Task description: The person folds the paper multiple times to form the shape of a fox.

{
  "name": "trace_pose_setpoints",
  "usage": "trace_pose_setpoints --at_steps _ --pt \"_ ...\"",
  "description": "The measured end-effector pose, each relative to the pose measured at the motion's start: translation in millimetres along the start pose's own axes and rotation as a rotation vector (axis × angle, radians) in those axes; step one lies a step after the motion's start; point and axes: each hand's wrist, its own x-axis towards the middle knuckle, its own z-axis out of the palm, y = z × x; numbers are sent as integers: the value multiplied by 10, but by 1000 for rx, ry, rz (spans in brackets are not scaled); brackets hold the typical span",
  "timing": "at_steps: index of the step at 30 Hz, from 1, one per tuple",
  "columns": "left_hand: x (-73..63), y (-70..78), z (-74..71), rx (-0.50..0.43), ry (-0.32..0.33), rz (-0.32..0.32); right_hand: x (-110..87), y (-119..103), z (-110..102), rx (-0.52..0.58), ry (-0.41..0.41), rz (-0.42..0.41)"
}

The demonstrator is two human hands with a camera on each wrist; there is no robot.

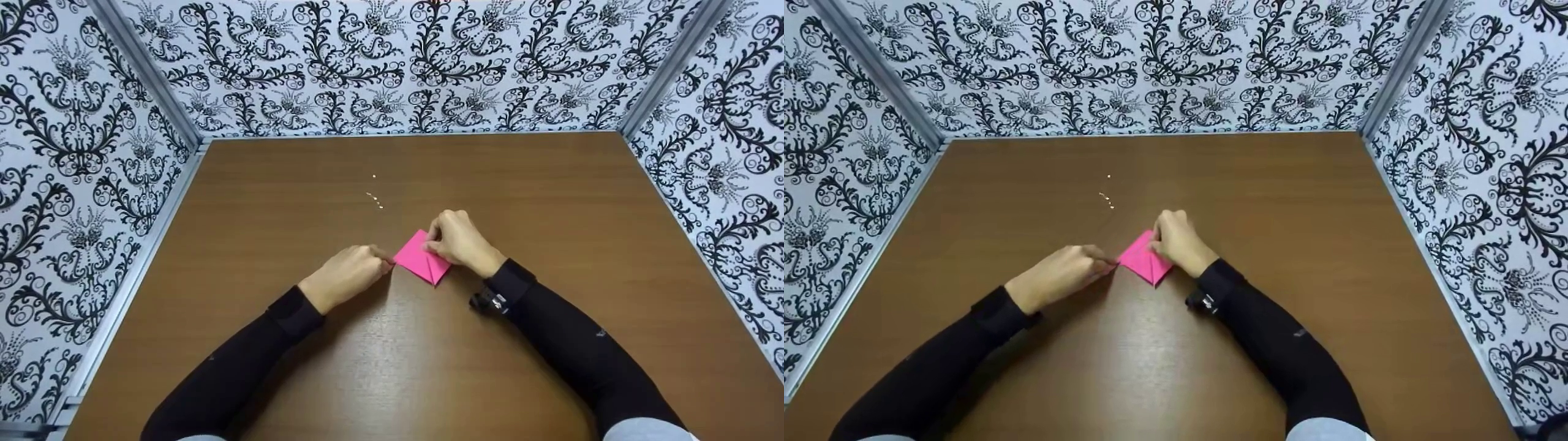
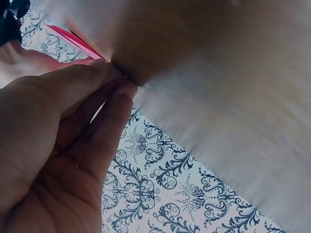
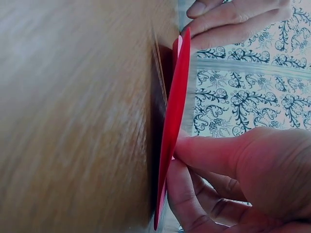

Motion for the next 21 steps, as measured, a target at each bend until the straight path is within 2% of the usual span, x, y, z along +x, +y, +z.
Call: trace_pose_setpoints --at_steps 12,21 --pt "-29 -20 7 -55 15 5 10 23 17 9 -33 42" --pt "-27 14 5 -64 14 -33 19 9 -12 31 -54 59"
